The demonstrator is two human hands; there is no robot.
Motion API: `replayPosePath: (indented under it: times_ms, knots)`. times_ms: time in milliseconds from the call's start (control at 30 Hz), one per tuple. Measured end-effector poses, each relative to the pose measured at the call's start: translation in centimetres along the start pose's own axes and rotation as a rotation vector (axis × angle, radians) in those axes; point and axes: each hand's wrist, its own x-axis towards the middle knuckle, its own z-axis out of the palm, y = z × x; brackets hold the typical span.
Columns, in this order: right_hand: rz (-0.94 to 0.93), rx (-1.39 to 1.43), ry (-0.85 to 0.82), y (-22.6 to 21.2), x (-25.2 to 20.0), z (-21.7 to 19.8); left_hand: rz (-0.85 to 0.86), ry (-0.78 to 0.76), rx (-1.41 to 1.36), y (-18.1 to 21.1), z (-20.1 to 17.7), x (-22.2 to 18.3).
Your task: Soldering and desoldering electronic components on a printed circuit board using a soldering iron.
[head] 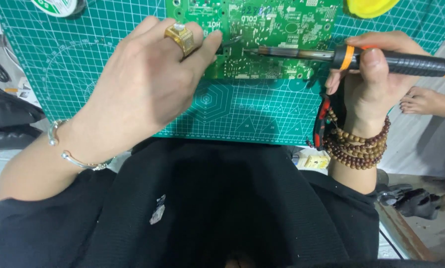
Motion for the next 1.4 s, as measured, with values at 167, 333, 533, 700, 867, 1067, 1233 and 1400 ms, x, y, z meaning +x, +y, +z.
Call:
replayPosePath:
  times_ms: [167,333,533,700,867,1067,1233,1400]
  knots:
    - [0.002,0.014,0.017,-0.5,0.0,0.0,-0.007,0.034,-0.011,0.4,-0.3,0.2]
    - [0.000,0.039,0.012,-0.4,0.0,0.0,-0.029,0.044,-0.056,0.3,0.1,-0.1]
    - [0.040,0.053,0.065,-0.7,-0.1,0.4,-0.021,0.087,-0.168,-0.2,0.2,-0.4]
    - [0.010,0.048,0.033,-0.3,0.1,0.0,-0.033,0.174,-0.303,-0.5,1.1,-0.9]
    - [0.042,0.059,0.056,-0.5,-0.1,0.2,-0.104,0.212,-0.504,-0.2,1.5,-0.7]
    - [0.001,0.076,0.097,0.1,0.1,-0.5,-0.167,0.243,-0.592,-0.1,1.9,-0.6]
    - [0.004,0.116,0.180,-0.2,0.0,-0.8,-0.227,0.317,-0.637,0.0,2.7,-1.1]
    - [0.047,0.101,0.218,-0.4,0.0,-0.7,-0.162,0.323,-0.548,-0.4,3.7,-1.5]
